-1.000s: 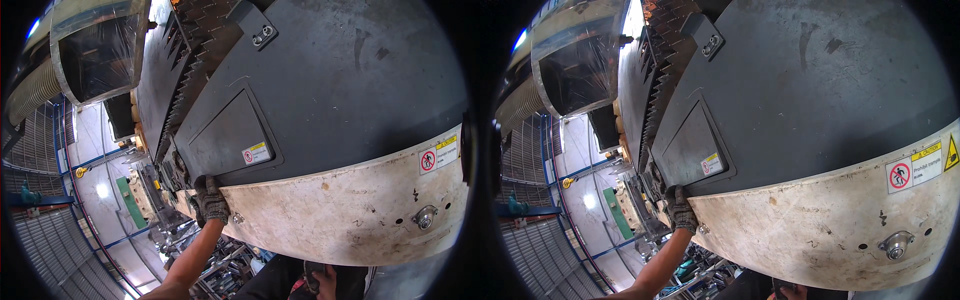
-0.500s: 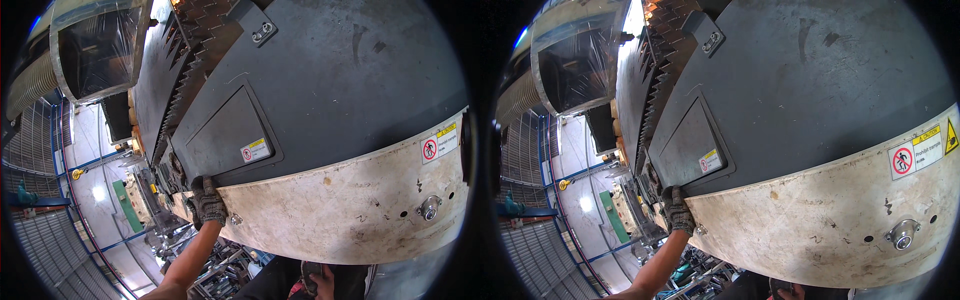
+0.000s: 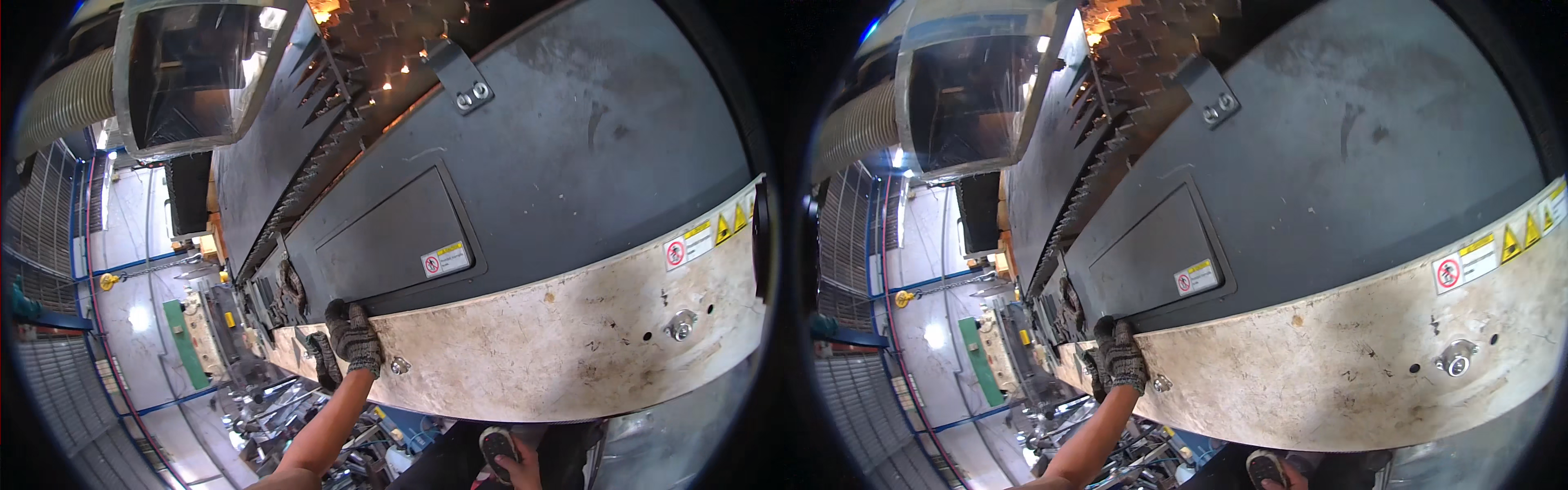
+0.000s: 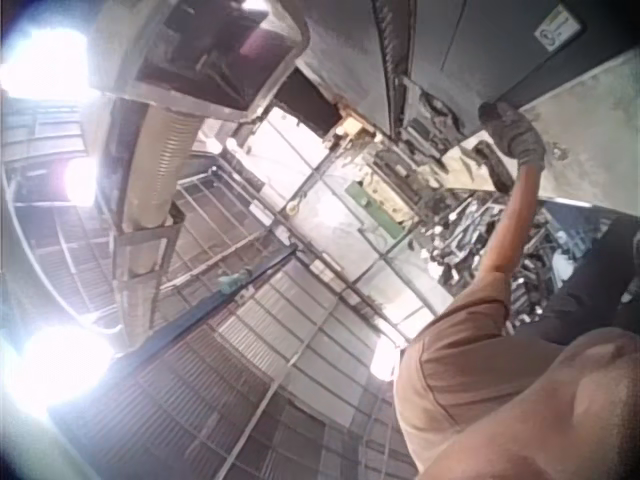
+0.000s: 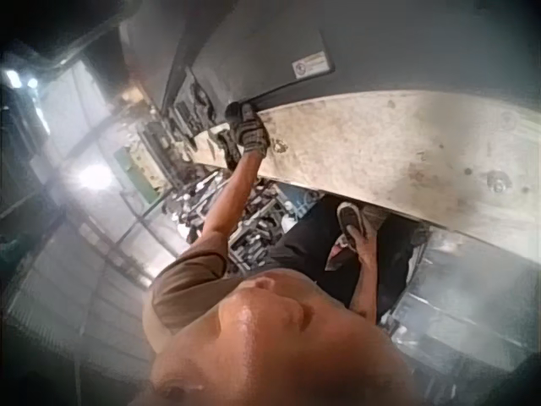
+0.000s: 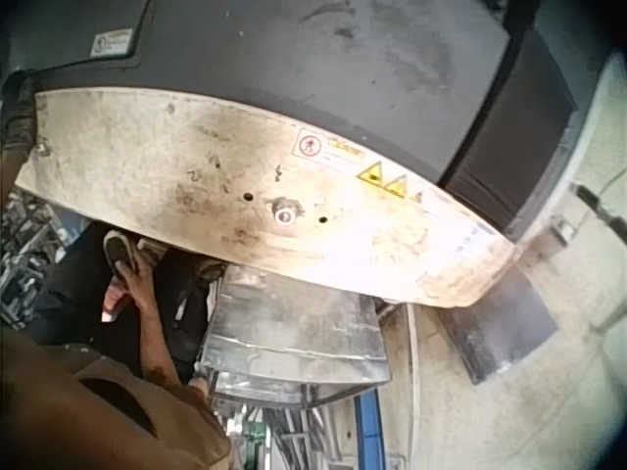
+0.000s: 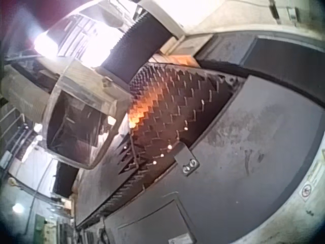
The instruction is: Operating a metal laser cutting machine and interacting with the control software on a terminal.
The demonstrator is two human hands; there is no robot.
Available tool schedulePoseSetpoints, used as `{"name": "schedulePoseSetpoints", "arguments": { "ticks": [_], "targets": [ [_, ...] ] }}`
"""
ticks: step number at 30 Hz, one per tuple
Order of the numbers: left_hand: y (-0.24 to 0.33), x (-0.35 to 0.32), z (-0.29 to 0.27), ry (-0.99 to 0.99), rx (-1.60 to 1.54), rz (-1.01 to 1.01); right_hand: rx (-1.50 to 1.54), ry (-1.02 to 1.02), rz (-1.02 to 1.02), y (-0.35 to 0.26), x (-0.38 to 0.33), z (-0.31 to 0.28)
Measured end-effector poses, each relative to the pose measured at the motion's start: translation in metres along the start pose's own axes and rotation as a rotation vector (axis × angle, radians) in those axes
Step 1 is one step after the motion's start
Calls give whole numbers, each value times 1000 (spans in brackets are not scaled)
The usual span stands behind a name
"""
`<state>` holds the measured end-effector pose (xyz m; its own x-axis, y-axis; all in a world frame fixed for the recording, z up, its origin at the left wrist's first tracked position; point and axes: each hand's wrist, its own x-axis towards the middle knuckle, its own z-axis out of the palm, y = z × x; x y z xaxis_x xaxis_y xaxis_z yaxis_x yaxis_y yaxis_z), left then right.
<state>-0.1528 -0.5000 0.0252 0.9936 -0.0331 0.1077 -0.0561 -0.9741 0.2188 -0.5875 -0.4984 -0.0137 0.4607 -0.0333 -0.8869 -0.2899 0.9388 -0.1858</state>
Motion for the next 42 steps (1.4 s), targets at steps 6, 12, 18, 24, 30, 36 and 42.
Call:
{"name": "schedulePoseSetpoints", "arguments": {
  "ticks": [6,12,18,24,30,36,42],
  "targets": [
    [-17,15,8,180,86,34,-599,-172,-160,-161,-44,51],
    [36,83,28,317,-339,-10,-871,699,-963,-264,-44,57],
    [100,120,29,40,146,-401,-949,1090,-1220,-299,3,44],
    [92,123,39,44,236,-430,-935,1145,-1219,-292,23,71],
    [114,125,26,-65,263,-413,-1049,1189,-1163,-303,16,60],
    [94,128,53,102,371,-352,-1043,1127,-1110,-308,22,56],
    [82,115,45,110,117,-225,-990,1108,-1189,-305,22,54]
  ]
}}
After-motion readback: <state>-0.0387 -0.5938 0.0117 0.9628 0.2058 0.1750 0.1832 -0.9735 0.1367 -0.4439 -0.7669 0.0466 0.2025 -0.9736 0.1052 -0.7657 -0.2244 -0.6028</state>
